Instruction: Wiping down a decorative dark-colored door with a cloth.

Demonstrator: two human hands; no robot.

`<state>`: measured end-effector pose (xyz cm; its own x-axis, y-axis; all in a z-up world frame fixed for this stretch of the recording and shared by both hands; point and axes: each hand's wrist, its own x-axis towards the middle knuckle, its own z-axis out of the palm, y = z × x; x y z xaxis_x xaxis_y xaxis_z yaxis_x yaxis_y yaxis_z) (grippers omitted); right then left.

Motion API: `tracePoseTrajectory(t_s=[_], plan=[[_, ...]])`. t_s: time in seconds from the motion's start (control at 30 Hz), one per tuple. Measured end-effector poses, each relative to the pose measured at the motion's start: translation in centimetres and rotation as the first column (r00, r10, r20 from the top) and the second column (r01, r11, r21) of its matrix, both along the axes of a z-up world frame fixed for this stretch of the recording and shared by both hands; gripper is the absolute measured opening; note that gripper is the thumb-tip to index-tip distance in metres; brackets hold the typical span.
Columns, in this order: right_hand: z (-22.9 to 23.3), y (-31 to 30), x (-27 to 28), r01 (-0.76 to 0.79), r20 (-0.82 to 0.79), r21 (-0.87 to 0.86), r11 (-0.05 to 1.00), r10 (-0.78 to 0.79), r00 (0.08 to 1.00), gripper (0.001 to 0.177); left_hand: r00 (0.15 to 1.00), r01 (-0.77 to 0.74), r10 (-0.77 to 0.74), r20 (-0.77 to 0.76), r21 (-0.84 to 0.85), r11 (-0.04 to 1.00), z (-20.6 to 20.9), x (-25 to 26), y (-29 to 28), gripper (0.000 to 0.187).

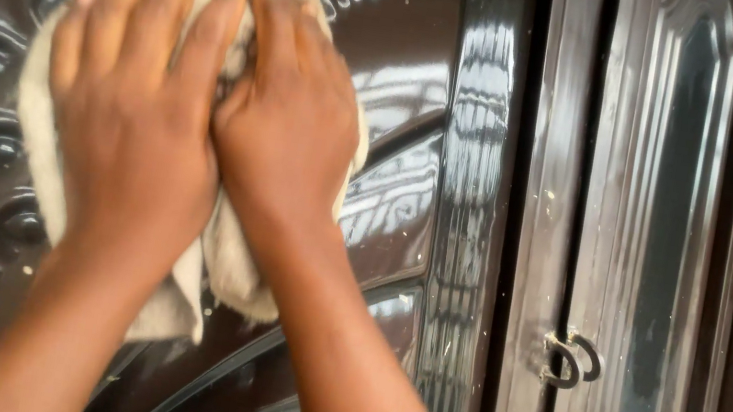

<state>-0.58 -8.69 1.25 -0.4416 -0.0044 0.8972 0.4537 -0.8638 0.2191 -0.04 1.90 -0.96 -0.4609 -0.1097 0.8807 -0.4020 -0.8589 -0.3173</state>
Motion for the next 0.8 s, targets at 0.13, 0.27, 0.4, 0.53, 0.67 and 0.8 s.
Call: tracePoseTrajectory(t_s=[0.13,0.27,0.4,0.53,0.67,0.8], plan=[[-4.6,0.8,-0.9,0.006,-0.045,0.001,1.0,-0.006,0.999,0.037,0.988,0.048,-0.052,-0.143,-0.032,0.998,-4.2,-2.1,0.6,0.036],[-9.1,1.6,-2.6,-0.038,-0.094,-0.047,0.998,0.033,0.995,0.037,0.977,0.025,-0.037,-0.212,-0.06,0.998,-9.6,-2.8,1.4,0.039],[-12.4,2.3,-3.1,-0.033,-0.163,-0.134,0.99,0.011,0.987,0.037,0.967,0.034,-0.058,-0.249,-0.097,0.995,-13.0,-3.0,2.7,0.041],[-12.5,1.9,-3.0,0.017,-0.198,-0.196,0.98,-0.057,0.979,0.039,0.962,0.038,-0.054,-0.268,-0.065,0.997,-12.5,-3.3,3.2,0.045],[-6.8,1.8,-1.5,0.072,-0.2,-0.221,0.973,-0.117,0.973,0.045,0.964,-0.09,0.081,-0.255,-0.021,0.996,-6.1,-1.7,4.1,0.052],[2.5,1.8,1.1,0.117,-0.036,-0.214,0.97,-0.128,0.991,0.044,0.977,-0.201,0.203,-0.056,0.043,0.979,2.2,0.4,5.3,0.056]])
